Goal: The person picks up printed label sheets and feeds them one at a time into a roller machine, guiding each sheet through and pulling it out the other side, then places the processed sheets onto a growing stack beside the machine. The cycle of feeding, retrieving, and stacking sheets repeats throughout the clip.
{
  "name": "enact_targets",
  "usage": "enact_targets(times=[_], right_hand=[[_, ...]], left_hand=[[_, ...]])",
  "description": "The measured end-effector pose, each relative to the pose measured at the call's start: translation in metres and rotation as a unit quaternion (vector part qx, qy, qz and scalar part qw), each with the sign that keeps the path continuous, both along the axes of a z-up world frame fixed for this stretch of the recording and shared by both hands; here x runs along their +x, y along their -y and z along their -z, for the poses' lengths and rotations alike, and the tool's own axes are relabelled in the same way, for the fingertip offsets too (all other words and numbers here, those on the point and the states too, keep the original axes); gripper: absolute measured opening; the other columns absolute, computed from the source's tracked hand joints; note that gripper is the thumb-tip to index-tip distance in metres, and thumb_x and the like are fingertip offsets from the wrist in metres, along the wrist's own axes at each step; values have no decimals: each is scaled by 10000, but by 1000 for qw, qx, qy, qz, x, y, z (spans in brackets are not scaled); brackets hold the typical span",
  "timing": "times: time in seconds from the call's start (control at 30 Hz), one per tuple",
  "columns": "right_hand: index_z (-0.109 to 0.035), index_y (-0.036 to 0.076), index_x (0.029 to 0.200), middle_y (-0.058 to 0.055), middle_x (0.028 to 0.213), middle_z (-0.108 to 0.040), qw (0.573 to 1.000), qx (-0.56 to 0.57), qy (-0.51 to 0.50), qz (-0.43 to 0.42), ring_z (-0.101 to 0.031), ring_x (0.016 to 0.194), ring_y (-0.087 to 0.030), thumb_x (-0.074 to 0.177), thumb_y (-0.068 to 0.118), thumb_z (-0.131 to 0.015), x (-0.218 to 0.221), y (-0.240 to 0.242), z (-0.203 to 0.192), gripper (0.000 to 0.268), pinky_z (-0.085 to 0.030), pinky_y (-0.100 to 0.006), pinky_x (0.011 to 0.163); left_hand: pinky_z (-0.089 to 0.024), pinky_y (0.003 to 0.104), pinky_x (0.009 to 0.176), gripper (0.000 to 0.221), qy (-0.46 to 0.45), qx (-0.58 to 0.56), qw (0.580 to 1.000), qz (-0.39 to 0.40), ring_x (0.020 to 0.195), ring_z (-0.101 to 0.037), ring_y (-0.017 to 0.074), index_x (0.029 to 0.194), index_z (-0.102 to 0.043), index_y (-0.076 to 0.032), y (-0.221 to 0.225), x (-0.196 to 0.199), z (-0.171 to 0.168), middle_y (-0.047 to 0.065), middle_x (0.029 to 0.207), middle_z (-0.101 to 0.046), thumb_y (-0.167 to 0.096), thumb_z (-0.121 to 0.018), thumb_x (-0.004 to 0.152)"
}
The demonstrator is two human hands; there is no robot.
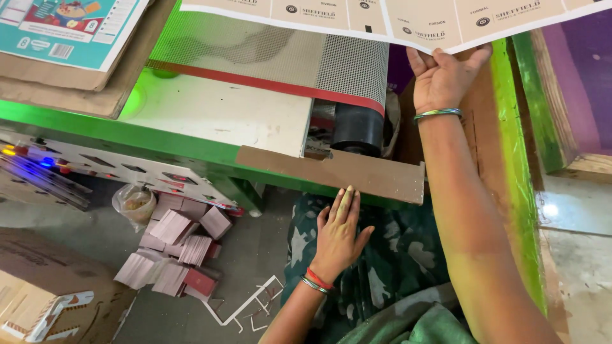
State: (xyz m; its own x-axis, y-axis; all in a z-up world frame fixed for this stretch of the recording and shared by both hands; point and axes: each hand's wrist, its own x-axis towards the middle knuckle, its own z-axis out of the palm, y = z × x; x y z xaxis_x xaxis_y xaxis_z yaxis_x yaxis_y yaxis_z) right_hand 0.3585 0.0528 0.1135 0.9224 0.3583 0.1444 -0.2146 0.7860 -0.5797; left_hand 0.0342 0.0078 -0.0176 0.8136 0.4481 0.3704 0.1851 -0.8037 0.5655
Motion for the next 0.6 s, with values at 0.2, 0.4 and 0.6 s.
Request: enact_targets(times=[0.2,0.4,0.6], right_hand=[[-74,347,1503,-231,1420,-505,1000,-12,-10,3,-732,1052,-439,897,-191,-375,3,-1,1,864,-644,-574,833],[-96,319,1515,-259,1420,-503,1000,0,14,-5,-732,1073,-452,917,-196,-375,11,2,2,836,-631,-591,858],[-65,352,1518,-258,1427,-503,1000,1,3,-3,-731,1066,-466,917,-191,-380,8,1,-1,869,-630,-584,856]], left_hand=[[-315,503,1122,801,-11,-11,1000,4,1519,-333,332,1565,-378,-15,-1,-2,-2,157,1643,-353,-384,-690,926],[-315,494,1130,818,-14,5,1000,-1,1486,-352,354,1572,-374,-26,0,-2,-5,153,1638,-353,-389,-700,915],[-314,497,1124,863,-36,13,999,-5,1486,-344,360,1577,-355,-26,2,0,-4,156,1636,-336,-391,-717,883]])
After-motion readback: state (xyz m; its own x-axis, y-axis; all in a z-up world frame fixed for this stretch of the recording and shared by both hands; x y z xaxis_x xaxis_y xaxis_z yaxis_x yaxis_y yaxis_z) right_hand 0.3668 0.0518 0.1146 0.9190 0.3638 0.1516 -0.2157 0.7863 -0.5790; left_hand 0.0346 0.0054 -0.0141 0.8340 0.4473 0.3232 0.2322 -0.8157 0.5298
